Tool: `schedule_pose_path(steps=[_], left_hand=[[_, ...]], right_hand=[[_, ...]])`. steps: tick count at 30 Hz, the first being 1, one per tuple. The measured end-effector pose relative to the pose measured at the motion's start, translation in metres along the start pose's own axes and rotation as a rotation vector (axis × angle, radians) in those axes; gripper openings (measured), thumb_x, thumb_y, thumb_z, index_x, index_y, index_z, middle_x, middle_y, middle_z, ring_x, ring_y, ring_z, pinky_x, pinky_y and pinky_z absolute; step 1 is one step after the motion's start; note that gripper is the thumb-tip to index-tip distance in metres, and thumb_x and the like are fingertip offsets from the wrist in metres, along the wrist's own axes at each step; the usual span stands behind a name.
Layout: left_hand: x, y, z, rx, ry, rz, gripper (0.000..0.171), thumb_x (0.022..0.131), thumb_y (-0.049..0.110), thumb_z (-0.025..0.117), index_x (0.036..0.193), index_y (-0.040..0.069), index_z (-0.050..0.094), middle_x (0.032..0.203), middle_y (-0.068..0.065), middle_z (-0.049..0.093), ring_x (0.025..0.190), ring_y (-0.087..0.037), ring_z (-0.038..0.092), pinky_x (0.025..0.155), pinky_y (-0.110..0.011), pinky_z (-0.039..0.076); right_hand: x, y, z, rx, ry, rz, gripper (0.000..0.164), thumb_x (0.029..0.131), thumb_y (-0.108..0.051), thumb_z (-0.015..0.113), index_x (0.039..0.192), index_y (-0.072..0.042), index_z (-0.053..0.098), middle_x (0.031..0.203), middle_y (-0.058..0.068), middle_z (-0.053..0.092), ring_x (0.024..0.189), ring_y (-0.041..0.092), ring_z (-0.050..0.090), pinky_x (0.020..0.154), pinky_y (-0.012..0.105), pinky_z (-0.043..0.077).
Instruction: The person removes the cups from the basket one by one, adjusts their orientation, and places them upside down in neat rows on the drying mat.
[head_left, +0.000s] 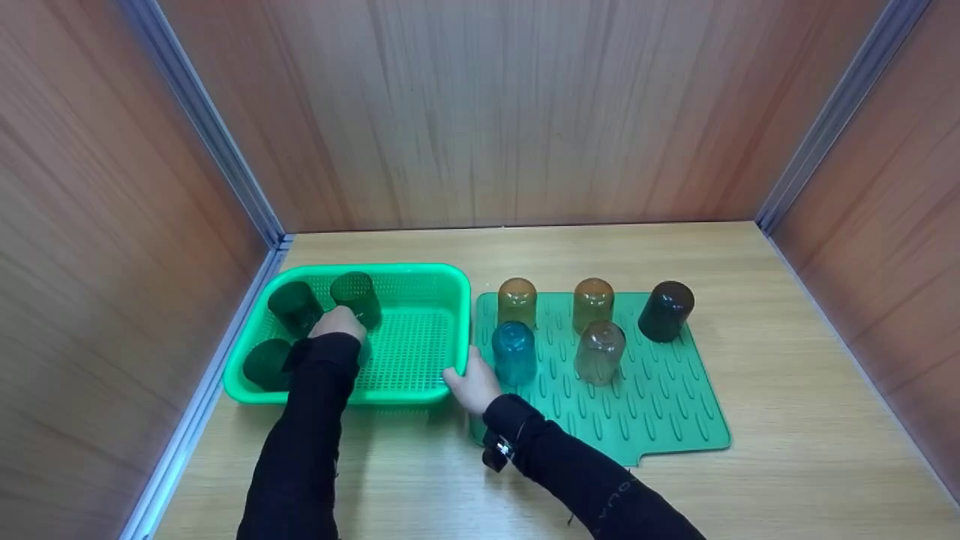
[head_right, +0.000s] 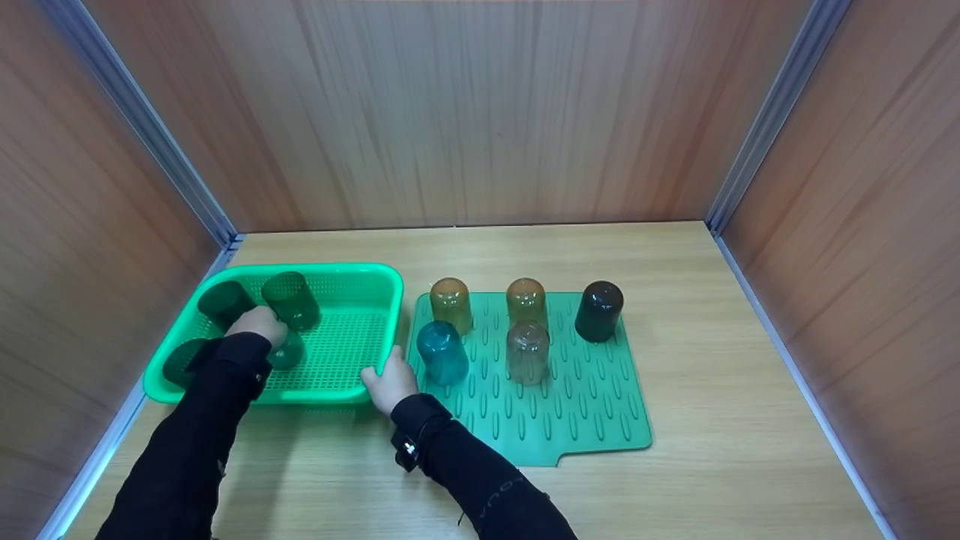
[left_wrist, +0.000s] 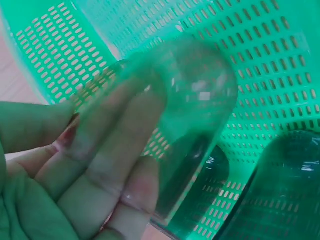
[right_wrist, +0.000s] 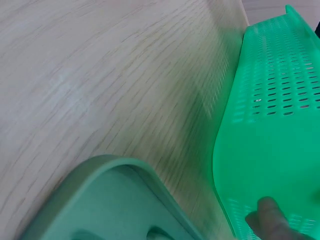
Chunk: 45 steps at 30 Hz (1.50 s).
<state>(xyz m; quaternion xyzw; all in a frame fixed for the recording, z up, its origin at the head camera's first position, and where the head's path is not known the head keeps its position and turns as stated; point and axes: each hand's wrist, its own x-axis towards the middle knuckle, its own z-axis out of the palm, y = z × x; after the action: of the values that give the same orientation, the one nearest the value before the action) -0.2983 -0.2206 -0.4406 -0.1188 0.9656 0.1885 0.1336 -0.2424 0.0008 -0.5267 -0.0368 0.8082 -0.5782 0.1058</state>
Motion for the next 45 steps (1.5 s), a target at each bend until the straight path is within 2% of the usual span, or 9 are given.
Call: schedule_pose_path(steps=[6, 10, 16, 22, 28, 31, 35, 41, 45], left_hand=[[-0.005, 0.005, -0.001, -0.055, -0.035, 0.026, 0.029, 0.1, 0.015, 0.042, 0.113, -0.002, 0.062, 0.109, -0.027, 0.064, 0.089, -0.036, 0.064, 0.082, -0.045, 0.049], [-0.014, 0.018, -0.004, -0.088, -0.058, 0.061, 0.023, 0.1, 0.014, 0.041, 0.092, 0.005, 0.06, 0.081, -0.012, 0.059, 0.065, -0.024, 0.054, 0.066, -0.035, 0.042], [-0.029, 0.048, -0.006, -0.111, 0.066, 0.205, 0.035, 0.094, 0.011, 0.039, 0.059, 0.017, 0.04, 0.057, 0.001, 0.041, 0.052, -0.017, 0.04, 0.055, -0.029, 0.035], [-0.056, 0.072, -0.001, -0.161, 0.242, 0.336, 0.028, 0.1, 0.016, 0.047, 0.077, 0.009, 0.06, 0.069, -0.006, 0.06, 0.06, -0.021, 0.054, 0.058, -0.033, 0.04], [-0.082, 0.084, 0.006, -0.349, 0.319, 0.422, 0.022, 0.1, 0.016, 0.052, 0.093, 0.002, 0.069, 0.084, -0.009, 0.075, 0.072, -0.024, 0.067, 0.06, -0.032, 0.046], [-0.091, 0.086, 0.007, -0.466, 0.296, 0.453, 0.021, 0.101, 0.014, 0.053, 0.097, 0.0, 0.068, 0.086, -0.01, 0.076, 0.078, -0.024, 0.07, 0.063, -0.031, 0.049], [-0.101, 0.084, 0.008, -0.686, 0.197, 0.482, 0.021, 0.101, 0.011, 0.052, 0.102, -0.004, 0.068, 0.089, -0.014, 0.076, 0.086, -0.025, 0.073, 0.076, -0.035, 0.058], [-0.113, 0.085, 0.017, -0.946, 0.06, 0.517, 0.021, 0.101, 0.006, 0.049, 0.102, -0.007, 0.066, 0.095, -0.021, 0.075, 0.092, -0.033, 0.073, 0.086, -0.042, 0.058], [-0.117, 0.089, 0.031, -0.99, 0.041, 0.516, 0.021, 0.102, 0.008, 0.049, 0.103, -0.005, 0.065, 0.097, -0.021, 0.074, 0.094, -0.031, 0.073, 0.09, -0.043, 0.056]], right_hand=[[0.0, -0.001, -0.001, -0.002, 0.005, 0.027, 0.052, 0.094, -0.012, 0.054, 0.141, 0.003, 0.036, 0.132, 0.023, 0.057, 0.114, 0.025, 0.061, 0.102, 0.041, 0.048], [0.0, -0.001, -0.001, -0.005, 0.002, 0.026, 0.054, 0.095, -0.012, 0.054, 0.143, 0.003, 0.035, 0.134, 0.024, 0.056, 0.118, 0.027, 0.06, 0.105, 0.041, 0.046], [-0.002, 0.001, -0.002, -0.025, 0.034, -0.035, 0.055, 0.097, -0.011, 0.053, 0.146, 0.003, 0.032, 0.134, 0.026, 0.056, 0.119, 0.032, 0.059, 0.103, 0.044, 0.047], [-0.008, -0.002, -0.006, -0.021, 0.054, -0.064, 0.064, 0.098, -0.019, 0.057, 0.15, 0.003, 0.027, 0.142, 0.027, 0.049, 0.132, 0.037, 0.049, 0.11, 0.047, 0.04], [-0.012, -0.016, -0.017, 0.107, 0.066, -0.019, 0.084, 0.096, -0.039, 0.061, 0.155, 0.002, 0.016, 0.16, 0.023, 0.024, 0.147, 0.038, 0.027, 0.117, 0.051, 0.028], [-0.012, -0.022, -0.022, 0.277, 0.064, -0.064, 0.089, 0.096, -0.04, 0.062, 0.158, -0.008, 0.007, 0.165, 0.016, 0.009, 0.15, 0.038, 0.018, 0.118, 0.051, 0.028], [-0.011, -0.027, -0.031, 0.474, 0.102, -0.156, 0.088, 0.097, -0.042, 0.059, 0.159, -0.022, -0.001, 0.167, 0.009, -0.003, 0.153, 0.035, 0.006, 0.119, 0.052, 0.025], [-0.011, -0.031, -0.045, 0.557, 0.146, -0.327, 0.102, 0.084, -0.07, 0.057, 0.158, -0.027, 0.002, 0.166, 0.009, 0.007, 0.152, 0.031, 0.013, 0.111, 0.056, 0.037], [-0.011, -0.032, -0.052, 0.572, 0.141, -0.387, 0.093, 0.088, -0.064, 0.058, 0.157, -0.018, 0.016, 0.158, 0.018, 0.028, 0.143, 0.04, 0.032, 0.104, 0.051, 0.046]])
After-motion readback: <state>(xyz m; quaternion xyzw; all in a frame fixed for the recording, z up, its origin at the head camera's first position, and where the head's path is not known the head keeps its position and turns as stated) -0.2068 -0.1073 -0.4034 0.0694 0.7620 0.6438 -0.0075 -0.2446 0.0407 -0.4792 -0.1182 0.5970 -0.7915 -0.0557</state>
